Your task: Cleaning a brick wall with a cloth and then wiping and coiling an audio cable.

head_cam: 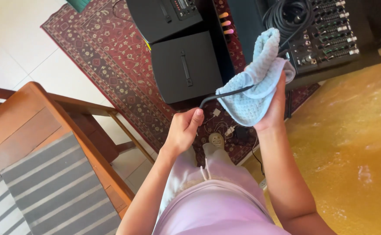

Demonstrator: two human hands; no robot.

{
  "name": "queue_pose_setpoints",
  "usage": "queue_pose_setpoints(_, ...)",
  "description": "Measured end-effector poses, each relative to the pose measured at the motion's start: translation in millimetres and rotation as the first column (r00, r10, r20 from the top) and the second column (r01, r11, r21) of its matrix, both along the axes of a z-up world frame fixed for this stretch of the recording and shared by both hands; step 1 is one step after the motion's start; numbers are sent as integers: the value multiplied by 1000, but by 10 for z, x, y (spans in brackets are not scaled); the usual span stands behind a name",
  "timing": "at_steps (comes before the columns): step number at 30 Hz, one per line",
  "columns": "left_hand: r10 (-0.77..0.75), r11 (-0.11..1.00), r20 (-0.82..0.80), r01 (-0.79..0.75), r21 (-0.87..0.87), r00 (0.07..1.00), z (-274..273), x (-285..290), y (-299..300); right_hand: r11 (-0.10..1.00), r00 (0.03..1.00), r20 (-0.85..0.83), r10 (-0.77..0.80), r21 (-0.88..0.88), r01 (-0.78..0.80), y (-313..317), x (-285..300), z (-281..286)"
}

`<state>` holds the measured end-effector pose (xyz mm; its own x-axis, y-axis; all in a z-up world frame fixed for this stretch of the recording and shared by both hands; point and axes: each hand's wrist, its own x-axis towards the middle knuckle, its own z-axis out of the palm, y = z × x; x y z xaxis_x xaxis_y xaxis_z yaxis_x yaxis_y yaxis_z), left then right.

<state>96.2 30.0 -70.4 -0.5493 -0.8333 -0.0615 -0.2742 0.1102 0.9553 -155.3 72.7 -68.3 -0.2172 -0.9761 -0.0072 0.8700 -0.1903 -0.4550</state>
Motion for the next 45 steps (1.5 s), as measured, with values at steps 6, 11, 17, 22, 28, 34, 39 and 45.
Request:
queue_pose_setpoints(6,-26,998,105,20,52,994,68,-55,-46,997,997,74,13,73,-18,-95,323,216)
queue_pose_setpoints(11,45,998,126,-50,37,991,174,-50,-37,987,993,-120,18,161,2,-84,694,-100)
queue_pose_setpoints(17,169,985,30,-170,30,985,78,42,44,972,946,-246,213,153,-179,-83,896,-299)
queue_pose_setpoints(22,147,979,0,-145,146,989,-92,107,251,957,952,-180,245,201,-209,-156,776,65)
queue_pose_setpoints(28,174,978,33,-176,115,984,-120,107,313,977,972,-189,140,183,-105,-196,670,145)
queue_pose_setpoints(34,308,935,-62,-291,201,949,-233,-96,410,952,939,-253,233,256,-167,-58,778,-518)
queue_pose_setpoints(39,258,944,-94,-229,239,962,-396,-58,557,897,888,-234,396,307,-319,-56,719,-288)
queue_pose_setpoints(45,226,956,-62,-209,205,972,-978,115,755,965,941,-239,242,165,-206,-274,487,230)
